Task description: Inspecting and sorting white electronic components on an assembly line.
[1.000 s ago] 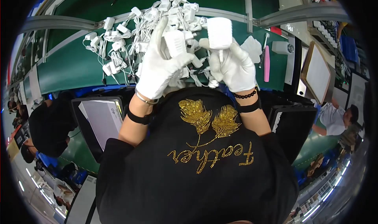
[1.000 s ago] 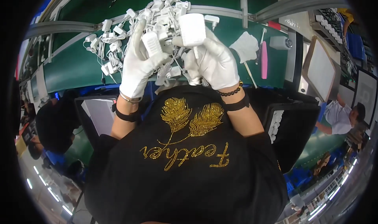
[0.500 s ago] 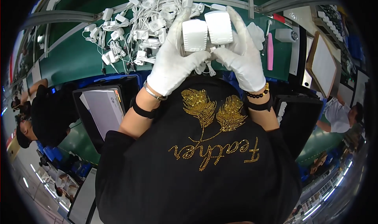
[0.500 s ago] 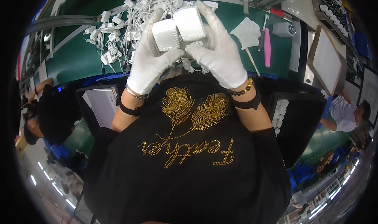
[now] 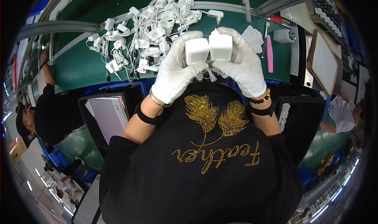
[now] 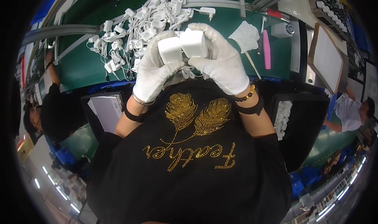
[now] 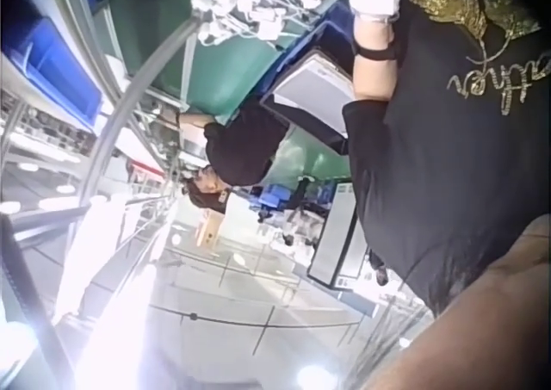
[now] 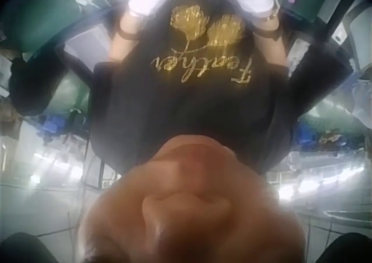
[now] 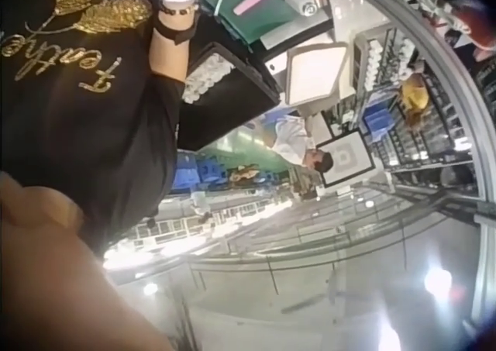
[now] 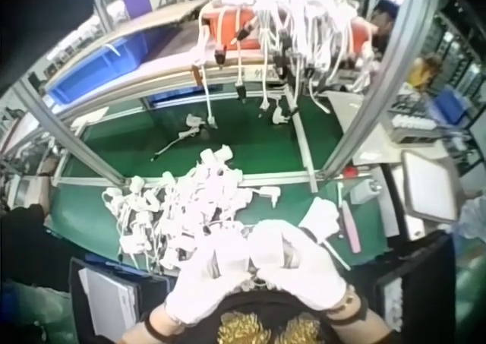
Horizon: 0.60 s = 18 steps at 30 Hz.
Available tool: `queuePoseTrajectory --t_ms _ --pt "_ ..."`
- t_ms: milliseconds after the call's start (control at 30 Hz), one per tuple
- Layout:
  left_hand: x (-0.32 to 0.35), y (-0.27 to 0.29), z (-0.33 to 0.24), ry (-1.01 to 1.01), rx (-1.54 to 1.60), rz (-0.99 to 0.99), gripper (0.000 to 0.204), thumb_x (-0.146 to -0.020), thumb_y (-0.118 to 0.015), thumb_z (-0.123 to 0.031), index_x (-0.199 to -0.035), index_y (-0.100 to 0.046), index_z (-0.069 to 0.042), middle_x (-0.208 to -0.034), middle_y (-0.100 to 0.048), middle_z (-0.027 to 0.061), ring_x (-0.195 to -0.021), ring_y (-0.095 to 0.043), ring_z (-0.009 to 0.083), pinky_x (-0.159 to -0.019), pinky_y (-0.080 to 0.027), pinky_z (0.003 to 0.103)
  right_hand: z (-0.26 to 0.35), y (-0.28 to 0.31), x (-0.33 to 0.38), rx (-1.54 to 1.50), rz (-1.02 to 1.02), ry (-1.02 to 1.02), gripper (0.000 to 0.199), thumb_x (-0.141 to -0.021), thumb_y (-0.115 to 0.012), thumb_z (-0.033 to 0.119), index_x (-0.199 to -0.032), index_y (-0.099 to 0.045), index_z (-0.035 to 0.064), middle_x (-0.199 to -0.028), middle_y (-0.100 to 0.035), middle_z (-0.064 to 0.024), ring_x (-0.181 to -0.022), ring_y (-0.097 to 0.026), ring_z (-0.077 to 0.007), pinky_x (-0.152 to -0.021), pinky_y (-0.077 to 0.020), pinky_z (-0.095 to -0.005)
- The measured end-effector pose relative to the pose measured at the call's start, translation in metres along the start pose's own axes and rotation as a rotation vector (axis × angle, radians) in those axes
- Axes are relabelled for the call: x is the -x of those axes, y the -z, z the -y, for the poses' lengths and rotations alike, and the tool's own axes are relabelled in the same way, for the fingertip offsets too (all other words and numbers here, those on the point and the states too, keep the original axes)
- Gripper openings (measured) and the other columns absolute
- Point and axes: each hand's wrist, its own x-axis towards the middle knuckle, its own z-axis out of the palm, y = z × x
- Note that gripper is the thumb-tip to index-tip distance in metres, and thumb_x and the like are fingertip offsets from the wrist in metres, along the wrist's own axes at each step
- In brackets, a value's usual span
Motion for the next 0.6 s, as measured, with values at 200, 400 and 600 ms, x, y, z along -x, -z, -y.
queuePoseTrajectory --t_ms 200,400,600 --pt "-0.001 -0.002 -0.004 0.018 -0.141 -0.004 0.065 -0.077 -0.071 0.009 -0.134 -0.043 -0.006 -0.119 -0.056 0.0056 -0.103 -0.059 0.0142 -0.083 -0.052 0.026 -0.003 0.006 0.002 -0.035 0.015 0.031 0.066 -0.075 -0.066 -0.015 -0.134 -0.047 0.0084 -0.122 -0.057 -0.0065 -0.104 -0.059 -0.0149 -0.087 -0.0508 -0.0253" --pt "-0.003 -0.003 0.005 0.068 -0.084 -0.033 0.065 -0.076 -0.075 0.006 -0.132 -0.044 -0.006 -0.120 -0.056 0.0062 -0.099 -0.059 0.0143 -0.078 -0.052 0.026 -0.019 0.008 0.003 -0.050 -0.022 0.119 0.063 -0.076 -0.067 -0.015 -0.131 -0.048 0.0087 -0.120 -0.058 -0.0065 -0.107 -0.059 -0.0159 -0.091 -0.0500 -0.0280" --pt "-0.015 -0.015 -0.002 -0.003 -0.260 -0.058 0.068 -0.077 -0.068 0.011 -0.136 -0.040 -0.005 -0.124 -0.054 0.0072 -0.104 -0.059 0.0142 -0.086 -0.051 0.027 -0.015 0.012 0.004 0.051 -0.109 0.150 0.063 -0.079 -0.065 -0.016 -0.133 -0.045 0.0095 -0.121 -0.059 -0.0102 -0.110 -0.058 -0.0172 -0.094 -0.0484 -0.0299"
